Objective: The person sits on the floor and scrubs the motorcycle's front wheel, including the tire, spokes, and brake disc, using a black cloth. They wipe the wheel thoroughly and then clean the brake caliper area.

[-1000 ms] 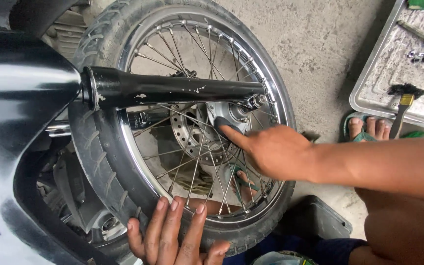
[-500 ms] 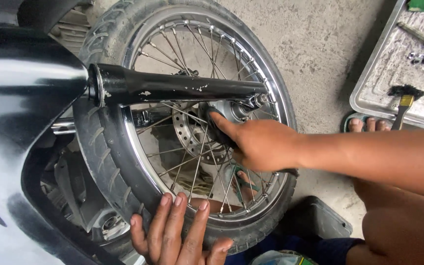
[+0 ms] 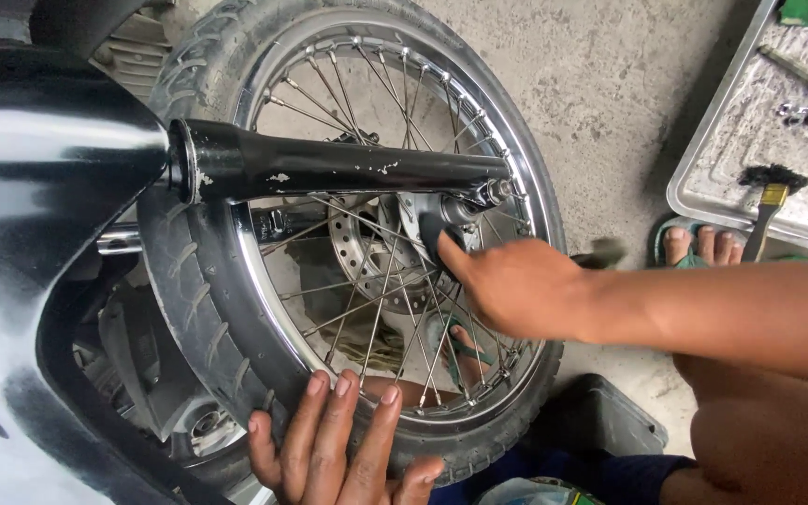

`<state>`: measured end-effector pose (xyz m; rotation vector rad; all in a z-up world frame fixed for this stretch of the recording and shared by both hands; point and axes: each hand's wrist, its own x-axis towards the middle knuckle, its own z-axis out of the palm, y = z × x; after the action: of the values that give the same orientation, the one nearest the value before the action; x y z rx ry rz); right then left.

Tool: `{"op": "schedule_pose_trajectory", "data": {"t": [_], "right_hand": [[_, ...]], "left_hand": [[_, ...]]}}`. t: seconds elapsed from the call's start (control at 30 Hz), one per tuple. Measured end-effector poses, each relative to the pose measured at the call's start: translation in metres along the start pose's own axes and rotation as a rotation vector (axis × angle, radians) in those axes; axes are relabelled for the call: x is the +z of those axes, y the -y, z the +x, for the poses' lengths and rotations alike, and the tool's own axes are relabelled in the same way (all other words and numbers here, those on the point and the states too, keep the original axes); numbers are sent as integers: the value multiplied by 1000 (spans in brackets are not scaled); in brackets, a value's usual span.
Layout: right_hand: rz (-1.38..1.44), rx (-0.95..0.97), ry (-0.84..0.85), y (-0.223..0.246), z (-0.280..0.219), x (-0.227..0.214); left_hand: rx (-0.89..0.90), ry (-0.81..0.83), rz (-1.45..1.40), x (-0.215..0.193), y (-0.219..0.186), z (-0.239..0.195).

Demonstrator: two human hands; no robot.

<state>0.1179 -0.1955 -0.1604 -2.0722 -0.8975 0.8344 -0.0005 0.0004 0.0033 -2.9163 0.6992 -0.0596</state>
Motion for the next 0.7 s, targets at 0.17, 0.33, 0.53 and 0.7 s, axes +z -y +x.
{"op": "schedule_pose_trajectory", "data": {"t": [0.17, 0.33, 0.53, 0.7], "right_hand": [[140, 209, 112, 11, 13, -51], [236, 222, 257, 10, -10, -33], [247, 207, 681, -86, -35, -48], [97, 504, 541, -121, -22, -72]], "left_hand": [[-32, -6, -11, 0, -2, 1], [-12, -11, 36, 4, 1, -5], [12, -22, 26, 4, 4, -9], [13, -9, 16, 3, 1, -4]]}}
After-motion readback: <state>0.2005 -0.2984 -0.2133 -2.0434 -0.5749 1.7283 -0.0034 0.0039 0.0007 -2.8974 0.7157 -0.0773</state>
